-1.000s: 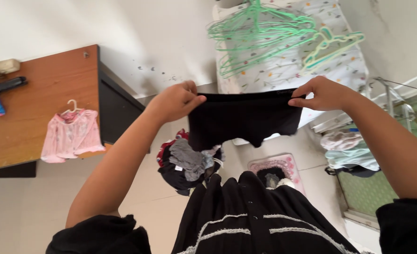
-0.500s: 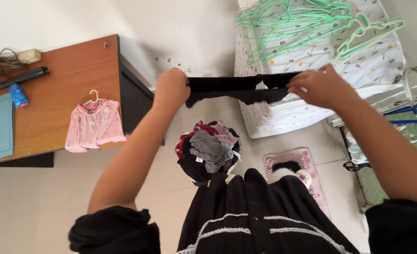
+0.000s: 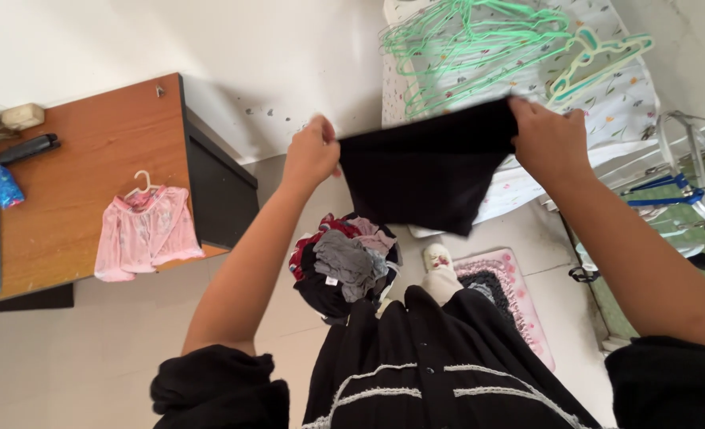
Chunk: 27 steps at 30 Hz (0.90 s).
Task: The person hangs small clothing items on a ceiling-mounted circular drying rack using clips and places a pink blouse on a hanger on a nearby table. The person repeatedly picks up garments from a floor pile, unfolds them, and secures them to the rack or hanger.
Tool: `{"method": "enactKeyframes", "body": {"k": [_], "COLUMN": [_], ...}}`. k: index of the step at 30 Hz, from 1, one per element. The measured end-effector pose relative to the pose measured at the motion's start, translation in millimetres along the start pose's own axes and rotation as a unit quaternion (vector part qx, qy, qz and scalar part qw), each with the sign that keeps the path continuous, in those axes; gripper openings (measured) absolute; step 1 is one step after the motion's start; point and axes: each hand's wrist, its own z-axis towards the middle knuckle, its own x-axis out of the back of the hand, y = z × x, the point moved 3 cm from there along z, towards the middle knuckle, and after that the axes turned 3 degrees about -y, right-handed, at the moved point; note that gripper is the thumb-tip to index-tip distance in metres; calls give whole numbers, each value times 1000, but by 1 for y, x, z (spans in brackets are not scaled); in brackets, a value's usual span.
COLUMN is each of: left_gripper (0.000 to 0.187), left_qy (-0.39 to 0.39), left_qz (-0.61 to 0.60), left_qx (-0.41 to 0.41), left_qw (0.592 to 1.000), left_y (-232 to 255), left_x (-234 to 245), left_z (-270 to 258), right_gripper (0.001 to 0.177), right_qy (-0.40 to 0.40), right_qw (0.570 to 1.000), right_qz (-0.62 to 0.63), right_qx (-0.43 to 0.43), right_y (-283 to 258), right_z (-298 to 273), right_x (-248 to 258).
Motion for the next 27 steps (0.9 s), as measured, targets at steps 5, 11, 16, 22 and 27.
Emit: {"method": "enactKeyframes", "body": {"k": [5,11,16,22,27], "left_gripper": [19,28,19,17,22], "left_qy": [227,192,91,122,228], "left_qz": [-166,-220,-261,-289,-355], "left_qx": [-191,-224,-93,-39,-115], "left_qw": [941,930,957,949,899], "left_y": [61,42,4,9,78], "left_x": [11,-113,-223,-210,-67], "left_z": [-14,-2,28,50,26], "right_gripper": [52,11,26,23,41], "right_qy": [421,410,251,240,294], "right_qw": [882,895,954,966,954], "right_qz": [-208,-158,-161,-91,32], "right_qx": [45,74,26,15,59], "right_y": [1,32,48,52,48], "right_z": [-10,-31,-42,-26,-9], "right_x": [56,-7,-123,-121,-48]}}
